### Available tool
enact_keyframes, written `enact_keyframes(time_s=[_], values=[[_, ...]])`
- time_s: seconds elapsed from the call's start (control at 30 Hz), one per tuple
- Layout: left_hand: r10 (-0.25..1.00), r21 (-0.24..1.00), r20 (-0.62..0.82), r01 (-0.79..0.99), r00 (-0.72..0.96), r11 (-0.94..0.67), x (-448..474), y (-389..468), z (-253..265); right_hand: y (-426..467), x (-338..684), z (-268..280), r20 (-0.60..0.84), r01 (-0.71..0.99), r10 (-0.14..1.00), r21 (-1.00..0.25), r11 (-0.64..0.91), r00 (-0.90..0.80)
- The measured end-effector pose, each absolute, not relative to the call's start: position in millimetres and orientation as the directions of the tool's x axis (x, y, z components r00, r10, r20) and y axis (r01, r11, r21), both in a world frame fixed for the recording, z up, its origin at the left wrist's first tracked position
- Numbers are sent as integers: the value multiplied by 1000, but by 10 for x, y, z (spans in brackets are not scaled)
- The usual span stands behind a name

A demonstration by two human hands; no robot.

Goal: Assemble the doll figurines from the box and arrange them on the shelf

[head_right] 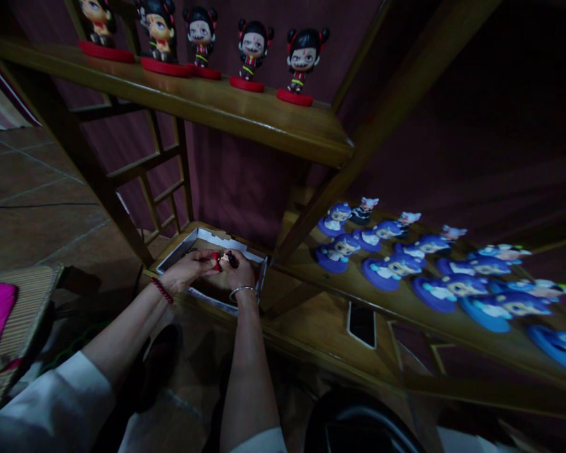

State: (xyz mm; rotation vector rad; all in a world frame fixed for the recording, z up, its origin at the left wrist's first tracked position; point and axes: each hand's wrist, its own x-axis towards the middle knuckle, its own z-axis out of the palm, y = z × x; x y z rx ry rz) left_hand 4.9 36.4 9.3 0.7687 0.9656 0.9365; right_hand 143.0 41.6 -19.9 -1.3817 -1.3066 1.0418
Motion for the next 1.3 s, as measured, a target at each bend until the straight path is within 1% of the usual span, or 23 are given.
enact_keyframes(time_s=[0.17, 0.33, 0.47, 0.57, 0.7, 0.87, 0.97, 1.1, 1.3], values=[[902, 856, -348, -306, 256, 417, 53, 362, 98, 396, 1421, -168, 18, 207, 998, -978, 6, 56], [905, 849, -351, -325, 241, 416, 59, 349, 109, 364, 1413, -103, 47, 277, 998, -960, 35, 34], [906, 829, -347, -371, 244, 418, 70, 336, 138, 348, 1413, -57, 93, 305, 996, -948, 88, 4], [900, 796, -360, -424, 245, 433, 92, 332, 155, 343, 1418, -48, 104, 330, 995, -939, 97, 5], [888, 740, -386, -491, 248, 459, 129, 336, 146, 360, 1432, -87, 96, 334, 995, -939, 86, 15], [874, 707, -419, -516, 246, 484, 148, 359, 118, 386, 1448, -140, 67, 251, 998, -966, 65, -1], [864, 690, -447, -524, 233, 499, 149, 373, 111, 380, 1448, -141, 39, 283, 999, -958, 44, -22], [862, 707, -476, -505, 178, 494, 153, 383, 97, 380, 1437, -168, 5, 315, 999, -949, 21, -51], [856, 716, -494, -489, 150, 499, 163, 386, 74, 376, 1410, -149, -9, 371, 998, -929, 13, -57]])
